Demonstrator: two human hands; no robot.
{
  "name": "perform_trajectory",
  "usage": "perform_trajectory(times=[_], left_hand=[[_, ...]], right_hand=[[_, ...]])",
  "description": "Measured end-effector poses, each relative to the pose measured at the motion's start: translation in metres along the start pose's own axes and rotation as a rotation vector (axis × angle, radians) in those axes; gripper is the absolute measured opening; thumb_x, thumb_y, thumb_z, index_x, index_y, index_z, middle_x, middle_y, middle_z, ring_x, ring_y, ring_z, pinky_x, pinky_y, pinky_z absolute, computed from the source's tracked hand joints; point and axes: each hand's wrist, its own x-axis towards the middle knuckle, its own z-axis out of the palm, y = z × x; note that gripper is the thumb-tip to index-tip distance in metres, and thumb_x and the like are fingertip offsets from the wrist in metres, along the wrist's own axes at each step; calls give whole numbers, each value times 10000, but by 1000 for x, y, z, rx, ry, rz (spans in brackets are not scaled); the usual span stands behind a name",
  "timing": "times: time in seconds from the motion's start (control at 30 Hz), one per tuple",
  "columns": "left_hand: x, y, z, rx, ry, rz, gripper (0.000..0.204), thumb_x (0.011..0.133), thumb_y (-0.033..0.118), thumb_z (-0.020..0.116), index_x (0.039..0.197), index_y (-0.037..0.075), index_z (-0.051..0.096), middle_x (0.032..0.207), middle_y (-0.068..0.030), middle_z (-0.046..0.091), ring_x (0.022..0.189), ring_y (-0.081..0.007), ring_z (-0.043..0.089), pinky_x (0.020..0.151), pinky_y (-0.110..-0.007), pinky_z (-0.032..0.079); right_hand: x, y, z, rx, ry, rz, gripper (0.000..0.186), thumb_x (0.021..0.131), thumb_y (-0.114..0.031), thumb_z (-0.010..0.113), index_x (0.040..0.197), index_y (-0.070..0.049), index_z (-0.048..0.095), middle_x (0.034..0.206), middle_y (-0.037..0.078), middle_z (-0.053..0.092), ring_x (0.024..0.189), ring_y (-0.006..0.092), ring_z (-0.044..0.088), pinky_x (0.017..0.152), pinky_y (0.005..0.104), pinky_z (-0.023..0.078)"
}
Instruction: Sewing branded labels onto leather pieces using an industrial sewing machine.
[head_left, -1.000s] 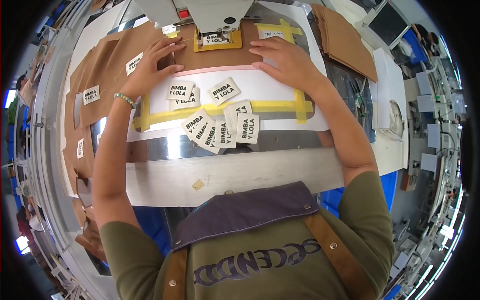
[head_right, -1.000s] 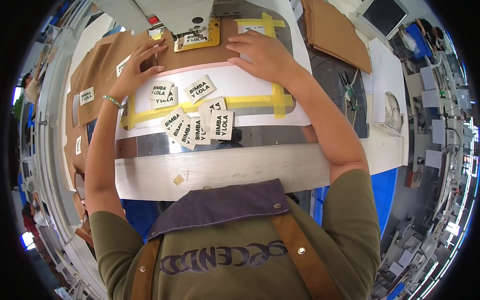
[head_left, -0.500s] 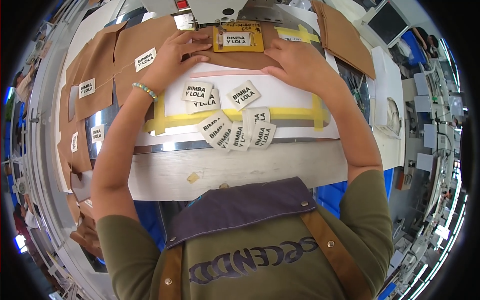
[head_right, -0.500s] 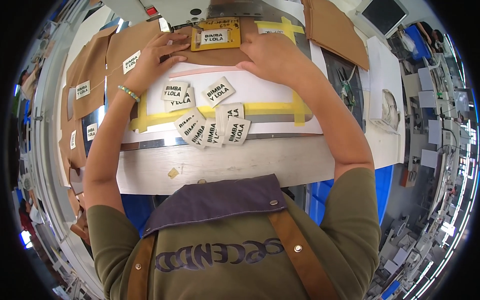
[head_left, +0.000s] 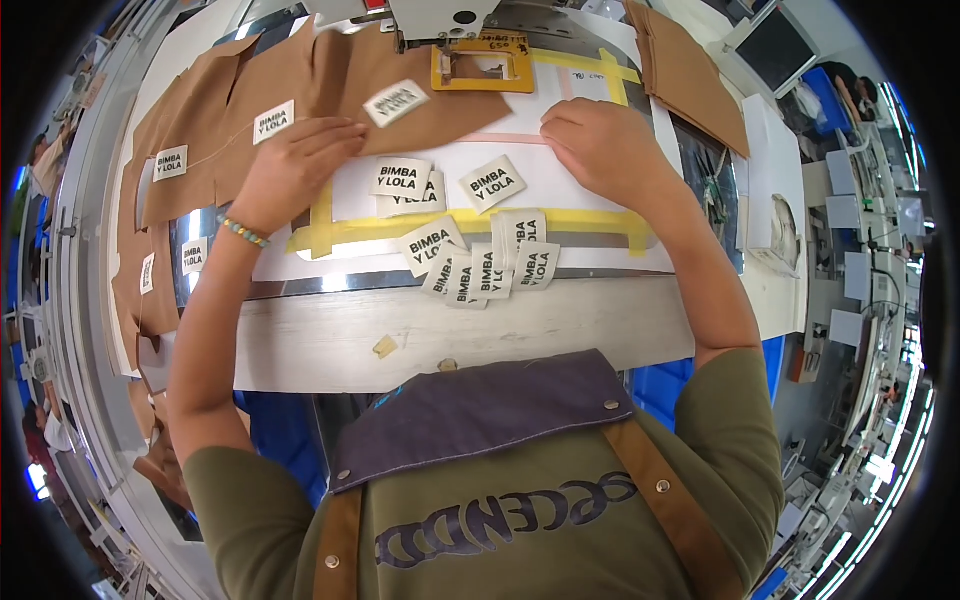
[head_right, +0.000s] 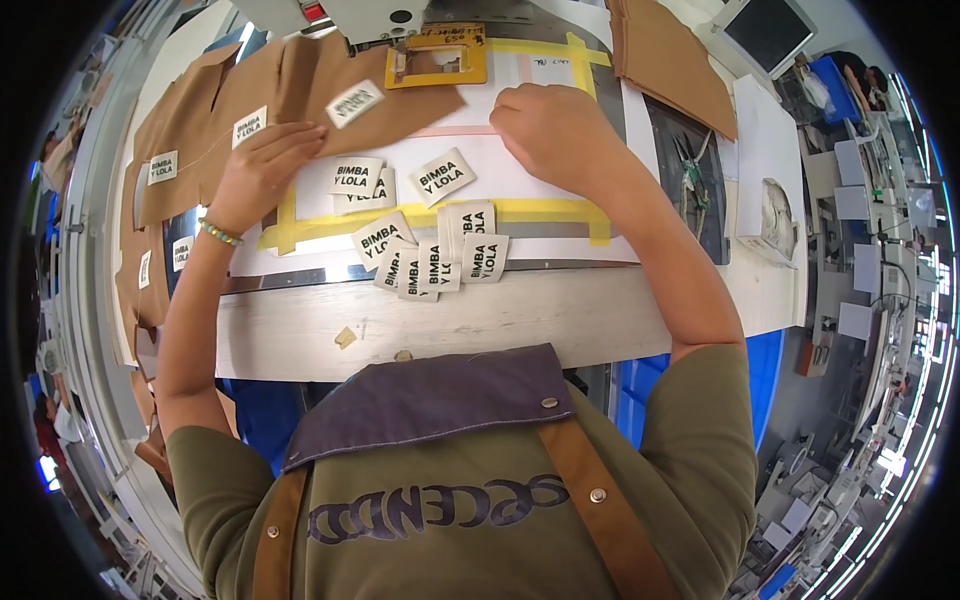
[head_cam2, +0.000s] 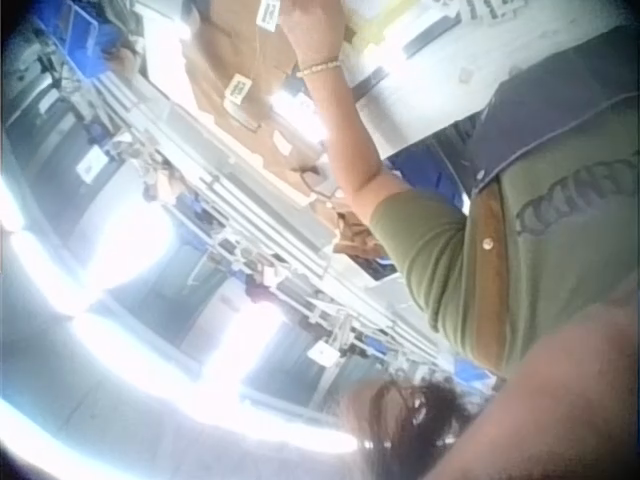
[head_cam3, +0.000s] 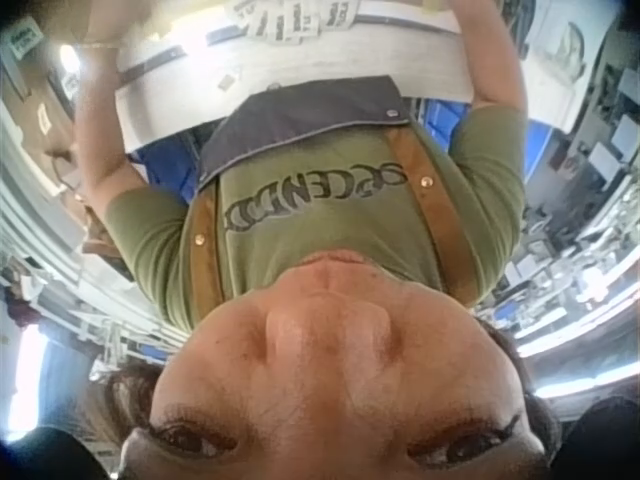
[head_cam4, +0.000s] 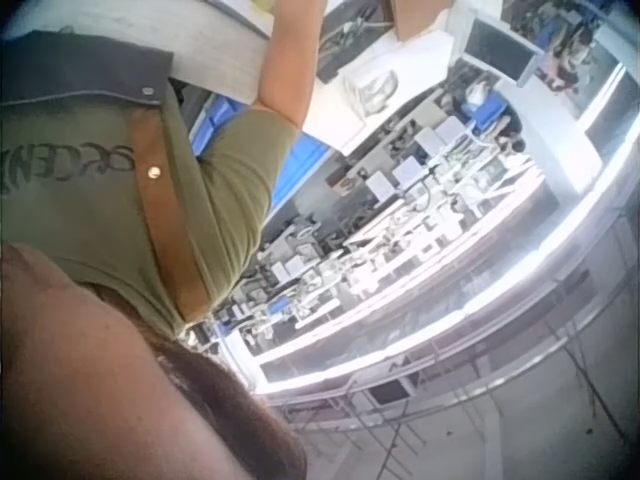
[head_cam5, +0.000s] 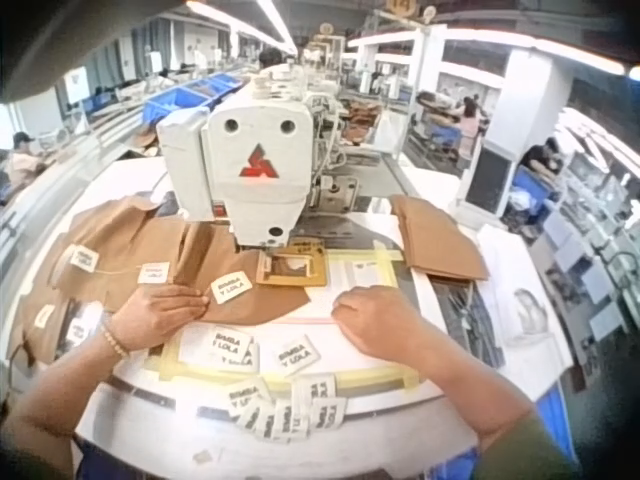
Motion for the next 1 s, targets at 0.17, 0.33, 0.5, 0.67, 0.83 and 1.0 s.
perform_trajectory(times=[0.17, 0.33, 0.5, 0.67, 0.83, 1.0], left_hand=[[-71, -59, -7, 169, -1, -263, 297, 906, 35, 714, 1187, 72, 801, 1271, -40, 802, 1196, -214, 752, 999, -356, 630], [-91, -88, -25, 218, -153, -457, 329, 948, -4, 656, 1242, 72, 784, 1363, -51, 763, 1301, -244, 689, 1093, -405, 572], [-63, -64, -27, 376, -78, -522, 410, 991, 25, 614, 1374, 115, 729, 1548, -73, 643, 1445, -304, 570, 1199, -468, 475], [-17, 24, -20, -253, 27, -485, 440, 1031, 65, 637, 1467, 112, 673, 1578, -95, 620, 1505, -340, 522, 1268, -468, 397], [30, 92, -10, -548, -157, -374, 567, 1034, 242, 680, 1566, 77, 575, 1689, -139, 486, 1628, -387, 325, 1335, -506, 271], [59, 110, 9, -493, -235, -209, 632, 1032, 292, 660, 1605, 65, 522, 1730, -147, 424, 1647, -402, 274, 1348, -524, 233]], right_hand=[[-6, -2, -11, 73, 8, 92, 126, 980, -135, 734, 1068, -50, 762, 1132, 68, 775, 968, 304, 740, 813, 407, 606], [-15, -14, -22, 140, 3, 115, 137, 1006, -177, 698, 1005, -60, 770, 1087, 33, 765, 988, 274, 725, 813, 406, 605], [-25, -10, -34, 144, 24, 83, 149, 999, -202, 715, 1024, -68, 776, 1109, 29, 771, 997, 271, 725, 821, 401, 604], [-43, 57, -47, -192, 41, 423, 248, 975, -213, 764, 1175, -69, 791, 1194, 87, 788, 1067, 317, 738, 919, 424, 598], [-68, 105, -38, -377, -6, 611, 300, 969, -223, 763, 1223, -68, 798, 1174, 136, 789, 1081, 356, 733, 939, 453, 585], [-88, 127, -25, -274, 190, 521, 238, 974, -216, 716, 1156, -102, 818, 1065, 142, 797, 990, 365, 746, 870, 474, 585]])
